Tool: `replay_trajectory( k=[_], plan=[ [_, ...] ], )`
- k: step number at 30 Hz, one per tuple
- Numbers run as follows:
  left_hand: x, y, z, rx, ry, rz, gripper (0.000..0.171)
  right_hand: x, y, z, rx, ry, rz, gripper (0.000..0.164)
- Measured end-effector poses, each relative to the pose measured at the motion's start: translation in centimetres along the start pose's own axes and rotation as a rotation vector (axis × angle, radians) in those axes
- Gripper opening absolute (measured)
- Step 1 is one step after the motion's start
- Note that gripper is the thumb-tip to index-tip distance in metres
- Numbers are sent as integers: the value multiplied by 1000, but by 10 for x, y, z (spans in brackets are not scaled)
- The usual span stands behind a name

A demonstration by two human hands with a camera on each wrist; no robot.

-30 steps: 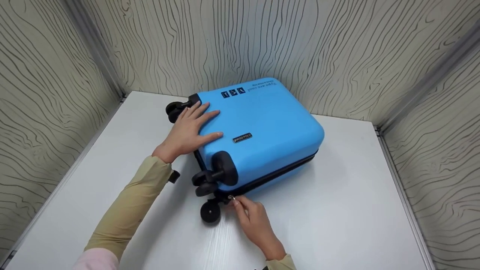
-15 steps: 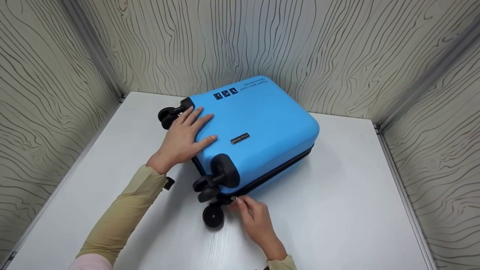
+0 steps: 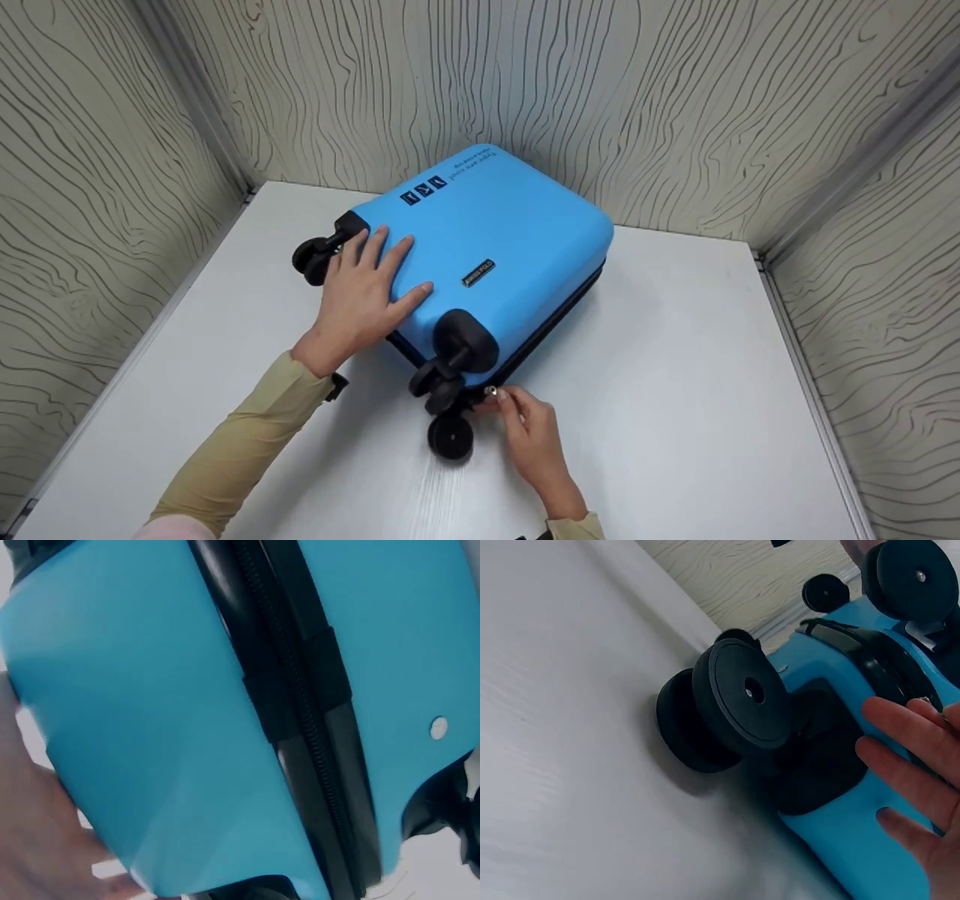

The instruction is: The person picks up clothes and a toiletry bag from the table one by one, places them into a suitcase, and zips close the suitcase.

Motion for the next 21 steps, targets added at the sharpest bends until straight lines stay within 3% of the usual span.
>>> replay_trajectory(
  k=[6,13,21],
  plan=[
    [-4,-3,-11,81,-25,-9,91,10,-17,-25,38,81,-31,26],
    [-7,-4,-25,146,-10,-35,95,19,-45,-36,29,128,-107,29],
    [-6,2,-51,183,51,-33,91,32,-86,-45,-73,183,-238,30]
  ],
)
Point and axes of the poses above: each hand's wrist, its own x-axis towards the middle knuckle, its own y-axis out of the palm, z = x × y, the point moved 10 cm from there along x, towards the middle knuckle, and after that the axes turned 14 degrees about y, right-handed, at the moved point
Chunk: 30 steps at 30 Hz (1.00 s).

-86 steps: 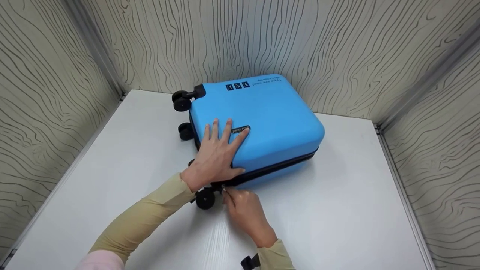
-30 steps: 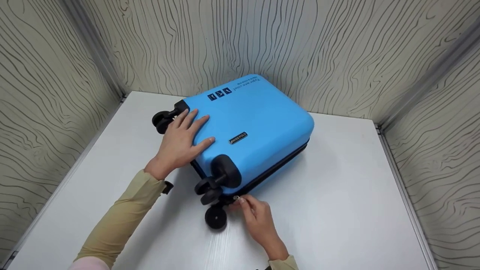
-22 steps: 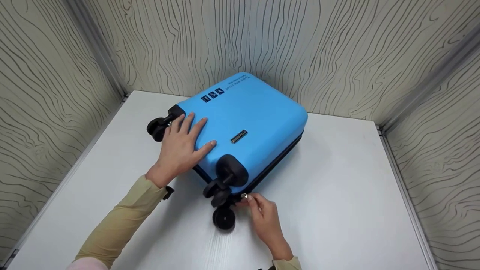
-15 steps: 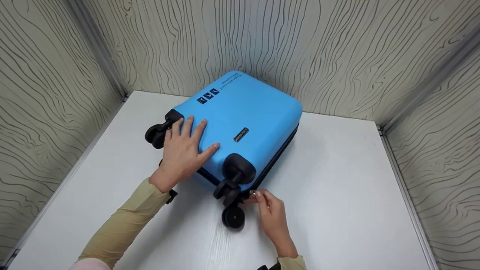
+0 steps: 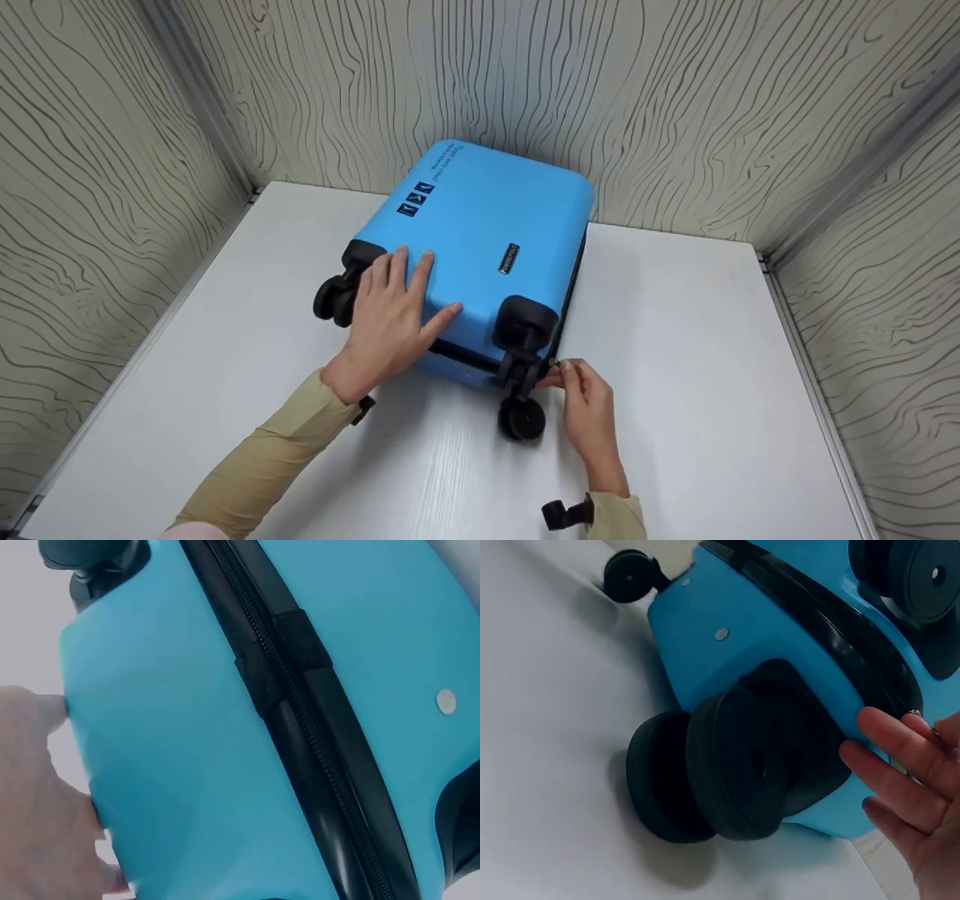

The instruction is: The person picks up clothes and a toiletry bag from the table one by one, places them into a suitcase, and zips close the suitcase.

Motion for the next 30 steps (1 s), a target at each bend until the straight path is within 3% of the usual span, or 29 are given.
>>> replay_trajectory(
  k=[5,15,18,22,26,30],
  plan=[
    [6,2,-21,62,53,15,85,18,-23,-5,-69,-2,-79,30],
    [25,13,-60,273,137,165,82,56,-57,-6,-137,-11,-144,31],
    [33,14,-64,266,149,182,73,66,-63,-6,-175,-30,-160,29],
    [42,11,-59,209,117,175,72,73,-64,-5,-222,-35,-143,28],
    [49,13,-58,184,87,195,74,72,-67,-5,-265,-22,-135,26],
    [52,22,-70,176,92,244,76,66,-65,-4,-321,-50,-99,17]
  ],
)
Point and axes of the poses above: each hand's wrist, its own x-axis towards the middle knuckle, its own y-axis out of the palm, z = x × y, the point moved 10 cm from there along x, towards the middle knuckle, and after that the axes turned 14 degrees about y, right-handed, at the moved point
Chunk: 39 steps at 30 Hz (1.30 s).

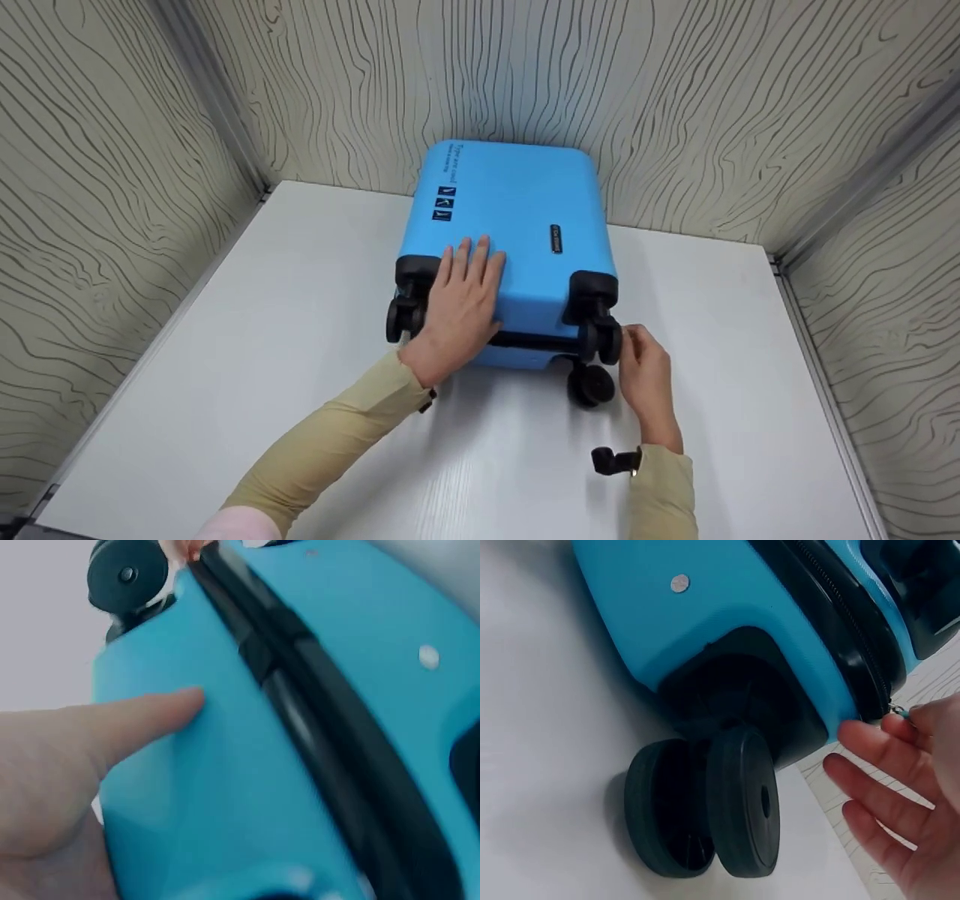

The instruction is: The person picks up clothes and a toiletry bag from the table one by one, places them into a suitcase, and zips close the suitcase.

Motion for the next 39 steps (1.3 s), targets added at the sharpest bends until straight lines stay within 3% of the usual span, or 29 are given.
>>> replay_trajectory(
  k=[7,11,15,25,32,39],
  plan=[
    [9,0,-15,-4,-11,-64,100,-8,5,8,-122,-91,18,19],
    [9,-1,-16,-3,-24,-93,99,-11,6,9,-161,-122,3,20],
    [9,-2,-17,-5,-28,-94,97,-17,6,5,-151,-99,2,15],
    [10,-4,-11,-66,-39,-133,93,-39,14,7,-144,-43,3,27],
    [10,-6,-9,-76,-44,-163,94,-60,36,25,-91,-111,14,29],
    [8,-6,-10,-32,-52,-152,96,-70,60,43,-64,-162,49,23]
  ],
)
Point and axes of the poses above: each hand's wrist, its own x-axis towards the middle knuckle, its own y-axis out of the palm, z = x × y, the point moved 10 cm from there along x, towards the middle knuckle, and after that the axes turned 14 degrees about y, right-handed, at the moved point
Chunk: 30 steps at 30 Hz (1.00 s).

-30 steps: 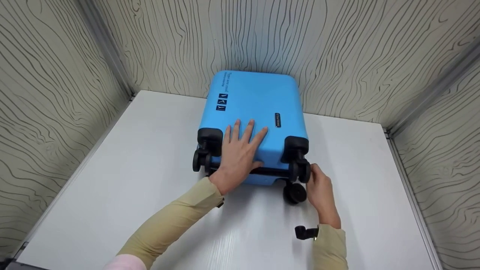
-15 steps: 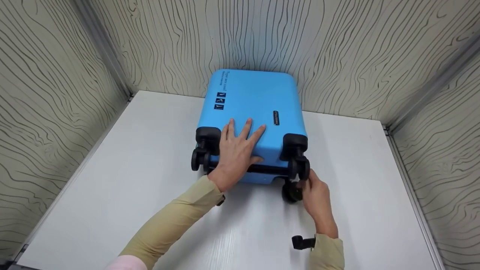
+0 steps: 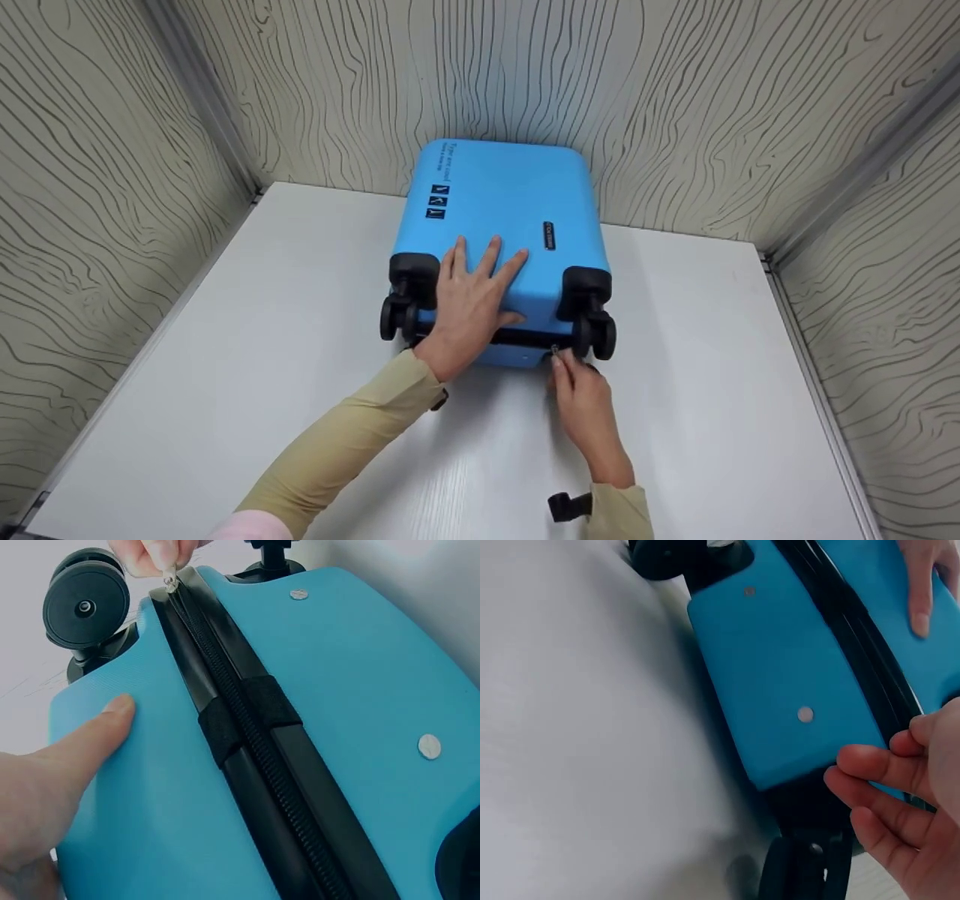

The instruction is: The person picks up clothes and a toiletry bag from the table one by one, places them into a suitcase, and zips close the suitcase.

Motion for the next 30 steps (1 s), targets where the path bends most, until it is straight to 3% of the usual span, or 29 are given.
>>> replay_trajectory(
  k=[6,13,23,30],
  plan=[
    [0,0,0,-16,7,-4,95,-1,19,17,27,-47,25,18],
    [0,0,-1,-15,18,3,96,0,47,38,69,-77,113,15],
    [1,2,-7,-24,21,9,96,-6,83,69,7,-162,162,24],
    [-1,2,-10,-24,17,44,94,-13,90,74,89,-221,189,18]
  ],
)
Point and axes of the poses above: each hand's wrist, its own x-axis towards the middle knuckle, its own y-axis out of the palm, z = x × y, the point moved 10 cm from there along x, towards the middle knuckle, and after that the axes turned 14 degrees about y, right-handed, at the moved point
